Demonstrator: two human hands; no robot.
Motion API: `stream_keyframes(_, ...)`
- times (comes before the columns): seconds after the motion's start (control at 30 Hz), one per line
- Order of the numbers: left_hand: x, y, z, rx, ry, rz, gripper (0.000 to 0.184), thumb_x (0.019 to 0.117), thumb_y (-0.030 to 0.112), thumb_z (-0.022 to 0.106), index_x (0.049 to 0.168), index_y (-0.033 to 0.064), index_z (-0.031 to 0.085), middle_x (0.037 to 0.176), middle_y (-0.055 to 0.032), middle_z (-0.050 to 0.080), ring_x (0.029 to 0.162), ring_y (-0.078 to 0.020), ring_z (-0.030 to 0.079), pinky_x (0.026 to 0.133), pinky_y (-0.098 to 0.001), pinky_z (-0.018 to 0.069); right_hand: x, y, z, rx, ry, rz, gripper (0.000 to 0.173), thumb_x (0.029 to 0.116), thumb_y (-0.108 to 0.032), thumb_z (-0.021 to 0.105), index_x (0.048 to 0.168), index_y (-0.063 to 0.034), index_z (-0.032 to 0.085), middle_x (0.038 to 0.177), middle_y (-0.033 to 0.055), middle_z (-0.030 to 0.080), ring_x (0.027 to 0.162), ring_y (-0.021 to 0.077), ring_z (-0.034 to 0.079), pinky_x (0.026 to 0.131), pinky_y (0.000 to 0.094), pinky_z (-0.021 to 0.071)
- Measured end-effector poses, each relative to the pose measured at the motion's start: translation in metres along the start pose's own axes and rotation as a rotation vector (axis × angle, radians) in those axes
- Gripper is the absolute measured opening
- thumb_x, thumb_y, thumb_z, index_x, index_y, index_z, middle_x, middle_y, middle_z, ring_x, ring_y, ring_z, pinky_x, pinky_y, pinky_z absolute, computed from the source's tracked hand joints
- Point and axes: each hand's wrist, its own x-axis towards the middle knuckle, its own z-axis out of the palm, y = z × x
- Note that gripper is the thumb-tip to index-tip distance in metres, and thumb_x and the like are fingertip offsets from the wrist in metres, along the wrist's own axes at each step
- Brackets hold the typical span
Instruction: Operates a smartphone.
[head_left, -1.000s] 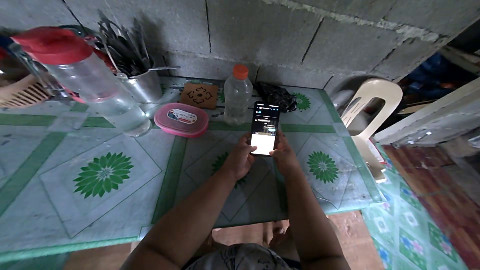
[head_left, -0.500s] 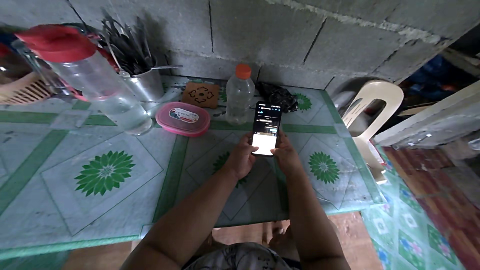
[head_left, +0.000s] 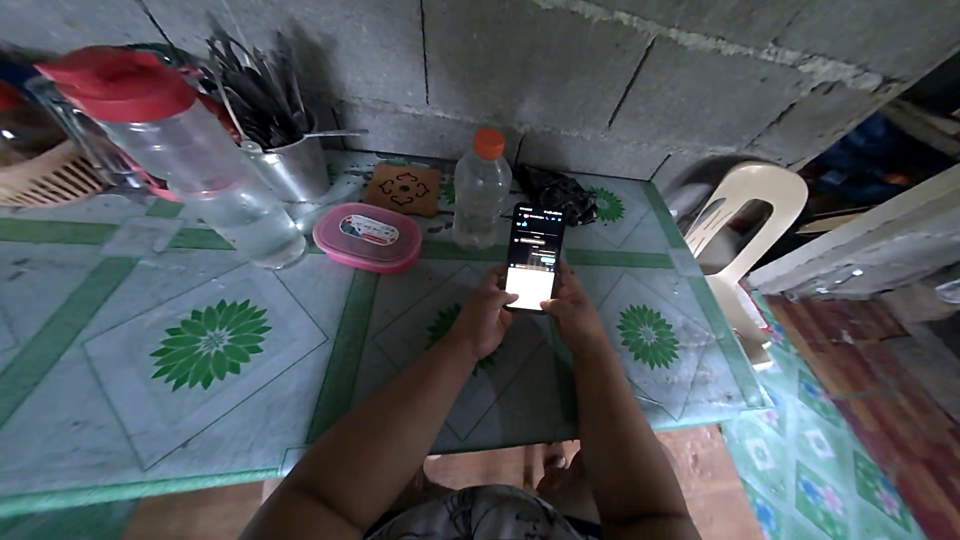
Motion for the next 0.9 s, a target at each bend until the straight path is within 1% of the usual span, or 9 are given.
stream_keyframes(0.13,0.0,0.0,0.0,-0.001,-0.008,0.008,0.051,0.0997,-0.009,0.038,0.147,0.0113,0.036,0.132,-0.0155,0.058,0.113,-0.0265,0.065,0.097,-0.0439,0.0557,-0.001,0.0,0.002,-0.027,0.002,0.011,0.095,0.0778,0.011,0.056,0.162,-0.0138,0.019,0.147,0.0157,0.051,0.122,0.0204,0.062,0.098,0.0381,0.0556)
stream_keyframes(0.23,0.0,-0.001,0.0,-0.001,-0.012,0.013,0.05,0.0997,-0.009,0.038,0.146,0.0118,0.037,0.131,-0.0156,0.059,0.113,-0.026,0.065,0.097,-0.0431,0.0552,-0.002,-0.001,0.004,-0.048,0.014,0.02,0.093,0.0812,0.012,0.057,0.162,-0.0153,0.019,0.149,0.0155,0.05,0.123,0.0211,0.062,0.099,0.039,0.0554)
stream_keyframes(0.4,0.0,-0.004,-0.001,0.006,-0.026,0.029,0.052,0.0992,-0.01,0.039,0.146,0.0126,0.037,0.133,-0.0154,0.058,0.114,-0.0264,0.064,0.098,-0.0437,0.055,0.0,0.0,0.008,-0.121,0.047,0.017,0.087,0.087,0.01,0.056,0.162,-0.0148,0.02,0.156,0.0157,0.04,0.126,0.0225,0.06,0.1,0.0402,0.0555)
stream_keyframes(0.5,-0.001,-0.004,0.0,0.028,-0.015,0.039,0.055,0.0973,-0.011,0.04,0.147,0.0121,0.036,0.134,-0.0159,0.057,0.116,-0.0266,0.064,0.099,-0.0435,0.0549,0.001,0.002,0.01,-0.156,0.066,0.011,0.086,0.0889,0.008,0.059,0.162,-0.0145,0.02,0.153,0.0162,0.045,0.125,0.0226,0.061,0.101,0.041,0.0554)
stream_keyframes(0.57,-0.001,-0.005,0.001,0.051,0.0,0.046,0.054,0.097,-0.011,0.043,0.146,0.0124,0.037,0.133,-0.015,0.058,0.115,-0.0255,0.064,0.098,-0.0422,0.0548,0.001,0.002,0.013,-0.22,0.098,0.018,0.083,0.0921,-0.001,0.064,0.162,-0.0145,0.02,0.15,0.0156,0.049,0.126,0.0215,0.06,0.102,0.0411,0.054)
stream_keyframes(0.63,-0.001,-0.005,0.002,0.06,-0.001,0.046,0.055,0.0972,-0.01,0.044,0.147,0.0129,0.037,0.135,-0.0139,0.057,0.117,-0.0246,0.063,0.098,-0.0421,0.0543,0.001,0.001,0.017,-0.273,0.139,0.041,0.084,0.0935,-0.006,0.068,0.162,-0.0136,0.02,0.151,0.017,0.048,0.128,0.023,0.058,0.104,0.0428,0.0528)
stream_keyframes(0.73,-0.001,-0.006,0.001,0.05,-0.004,0.05,0.055,0.0976,-0.01,0.041,0.147,0.0124,0.035,0.135,-0.0144,0.057,0.117,-0.0251,0.063,0.099,-0.0427,0.054,-0.001,0.0,0.014,-0.167,0.106,0.044,0.081,0.095,0.0,0.059,0.163,-0.016,0.018,0.154,0.0152,0.045,0.131,0.0218,0.056,0.106,0.0421,0.0508)
stream_keyframes(0.83,-0.001,-0.005,0.002,0.05,0.017,0.037,0.058,0.0968,-0.011,0.041,0.149,0.0131,0.034,0.136,-0.0139,0.057,0.115,-0.0246,0.064,0.097,-0.0418,0.0555,-0.001,0.004,0.007,-0.002,0.036,-0.036,0.069,0.0957,0.006,0.044,0.16,-0.0133,0.026,0.144,0.0124,0.055,0.121,0.0189,0.062,0.1,0.0392,0.054)
stream_keyframes(0.9,-0.001,-0.005,0.002,0.046,0.019,0.028,0.058,0.0964,-0.011,0.041,0.148,0.0135,0.034,0.135,-0.0145,0.057,0.115,-0.0252,0.065,0.097,-0.0421,0.0556,-0.001,0.003,0.007,0.012,0.044,-0.048,0.066,0.0968,0.009,0.043,0.158,-0.0116,0.029,0.14,0.0121,0.058,0.118,0.0181,0.063,0.099,0.0381,0.0547)
